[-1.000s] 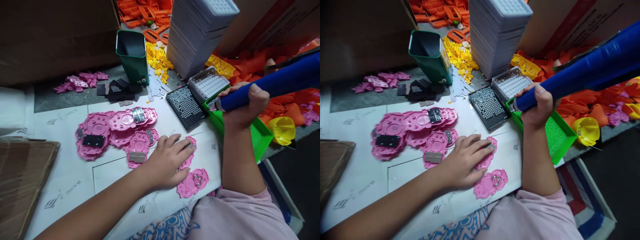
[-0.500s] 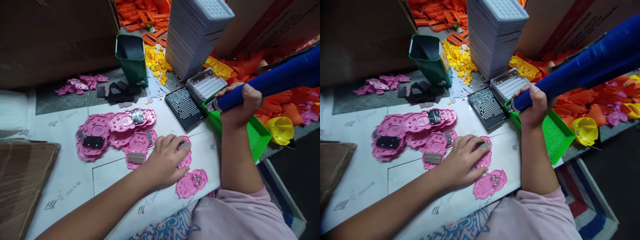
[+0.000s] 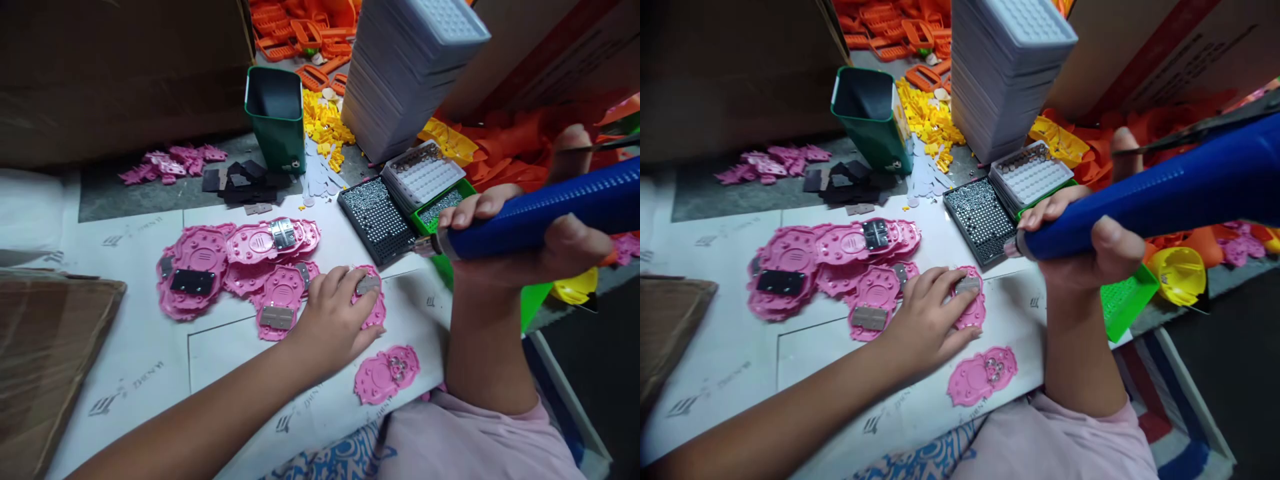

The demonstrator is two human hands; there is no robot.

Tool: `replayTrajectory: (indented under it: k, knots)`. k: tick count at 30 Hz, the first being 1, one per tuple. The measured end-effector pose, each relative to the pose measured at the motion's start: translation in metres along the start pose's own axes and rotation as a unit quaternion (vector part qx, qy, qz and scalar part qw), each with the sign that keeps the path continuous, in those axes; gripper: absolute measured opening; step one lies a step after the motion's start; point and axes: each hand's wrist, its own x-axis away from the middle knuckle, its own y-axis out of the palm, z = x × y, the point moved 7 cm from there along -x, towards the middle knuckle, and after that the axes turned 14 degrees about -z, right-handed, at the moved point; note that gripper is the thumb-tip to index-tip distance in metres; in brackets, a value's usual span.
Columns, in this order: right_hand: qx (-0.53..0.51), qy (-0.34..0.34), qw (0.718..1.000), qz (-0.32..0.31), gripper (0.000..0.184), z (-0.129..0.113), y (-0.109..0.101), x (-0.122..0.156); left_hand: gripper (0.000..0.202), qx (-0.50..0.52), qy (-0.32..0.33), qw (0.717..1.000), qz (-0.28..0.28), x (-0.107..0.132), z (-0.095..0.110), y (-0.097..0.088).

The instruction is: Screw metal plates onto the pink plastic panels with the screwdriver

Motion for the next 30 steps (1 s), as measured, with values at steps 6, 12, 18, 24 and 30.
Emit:
replayTrajectory:
  k: [6,12,18,24,30]
  knots:
    - [-0.066,0.055,0.988,-0.126,0.039,0.018,0.034,0.004,0.049,0.008,-0.014,1.000,0.005,-0.001,0.000,-0.003]
    - [-0.075,0.066,0.984,-0.146,0.039,0.029,0.041,0.007,0.049,0.006,-0.020,1.000,0.018,-0.001,-0.001,-0.004]
    - [-0.093,0.068,0.975,-0.189,0.051,0.033,0.042,0.008,0.044,0.012,-0.022,1.000,0.016,-0.002,0.000,-0.003]
    - [-0.087,0.056,0.976,-0.193,0.029,0.033,0.046,0.013,0.047,0.018,-0.023,1.000,0.005,-0.002,-0.002,-0.001]
    - [-0.059,0.031,0.973,-0.221,0.034,0.029,0.054,0.015,0.048,0.030,-0.012,0.999,-0.011,-0.001,0.000,-0.002]
